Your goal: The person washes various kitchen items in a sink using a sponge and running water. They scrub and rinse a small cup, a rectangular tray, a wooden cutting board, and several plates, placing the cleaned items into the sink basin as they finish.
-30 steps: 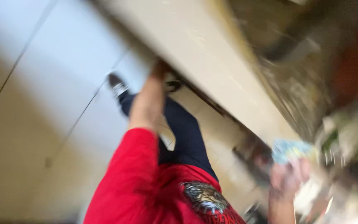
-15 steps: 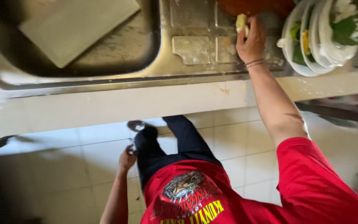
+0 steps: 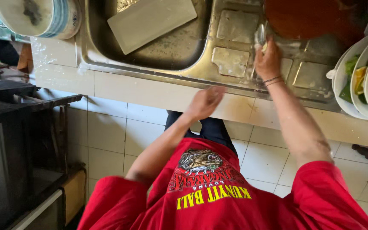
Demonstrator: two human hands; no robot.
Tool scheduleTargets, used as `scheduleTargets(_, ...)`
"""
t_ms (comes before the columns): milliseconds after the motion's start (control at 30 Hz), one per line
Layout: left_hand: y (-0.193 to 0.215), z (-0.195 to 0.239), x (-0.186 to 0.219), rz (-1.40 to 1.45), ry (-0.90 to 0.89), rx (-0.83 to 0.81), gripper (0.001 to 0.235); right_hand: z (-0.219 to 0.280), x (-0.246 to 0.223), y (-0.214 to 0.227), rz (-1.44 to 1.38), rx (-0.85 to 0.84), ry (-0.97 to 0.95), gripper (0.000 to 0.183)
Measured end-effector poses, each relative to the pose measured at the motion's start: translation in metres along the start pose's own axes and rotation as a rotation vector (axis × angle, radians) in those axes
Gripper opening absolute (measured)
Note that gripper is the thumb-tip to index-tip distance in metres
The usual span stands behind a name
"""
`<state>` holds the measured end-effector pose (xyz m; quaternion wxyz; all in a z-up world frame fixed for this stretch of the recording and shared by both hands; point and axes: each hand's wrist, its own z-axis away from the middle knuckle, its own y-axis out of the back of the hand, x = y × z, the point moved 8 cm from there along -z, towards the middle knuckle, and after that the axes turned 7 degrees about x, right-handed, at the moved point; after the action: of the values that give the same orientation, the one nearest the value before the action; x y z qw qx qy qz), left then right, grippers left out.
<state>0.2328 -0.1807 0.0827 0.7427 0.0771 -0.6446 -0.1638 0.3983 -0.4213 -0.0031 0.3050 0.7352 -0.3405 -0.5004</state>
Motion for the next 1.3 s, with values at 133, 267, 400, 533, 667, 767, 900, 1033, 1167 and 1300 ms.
scheduleTargets(133,-0.026,-0.061,0.038,-0.246,-0.489,0.343,0.052,0.004,-0.064,-0.013,-0.32,0.287,0.047,0.036)
scheduleTargets(267,0.006,-0.069,-0.023,-0.189,-0.322,0.158,0.034,-0.001,-0.11,-0.043,-1.346,0.257,-0.575,0.034)
scheduleTargets(400,0.073,-0.067,-0.038,-0.424,-0.382,-0.019,0.023,-0.006,-0.121,-0.052,-1.239,0.564,-0.736,0.027)
scheduleTargets(533,0.148,-0.077,-0.042,-0.326,-0.537,-0.04,0.027,-0.026,-0.145,-0.093,-1.157,0.336,-0.917,0.038)
scheduleTargets(667,0.201,-0.105,-0.1,-0.401,-0.327,-0.209,0.016,-0.049,-0.164,-0.092,-0.166,0.071,-0.61,0.053)
scheduleTargets(767,0.221,-0.127,-0.125,-0.563,-0.442,-0.254,0.017,-0.024,-0.106,-0.081,-0.499,0.539,-0.751,0.044)
scheduleTargets(900,0.224,-0.145,-0.179,-0.708,-0.281,-0.45,0.016,0.017,-0.001,-0.03,-0.747,1.014,-0.841,0.056)
scheduleTargets(1033,0.211,-0.152,-0.199,-0.769,-0.286,-0.486,0.025,0.034,0.036,0.084,0.249,1.064,-0.646,0.061)
scheduleTargets(1167,0.223,-0.154,-0.176,-0.867,-0.014,-0.415,0.027,-0.032,0.067,0.115,0.374,0.832,-0.428,0.052)
scheduleTargets(1300,0.233,-0.147,-0.133,-0.875,0.04,-0.304,0.032,-0.112,0.036,0.036,0.303,0.333,-0.271,0.044)
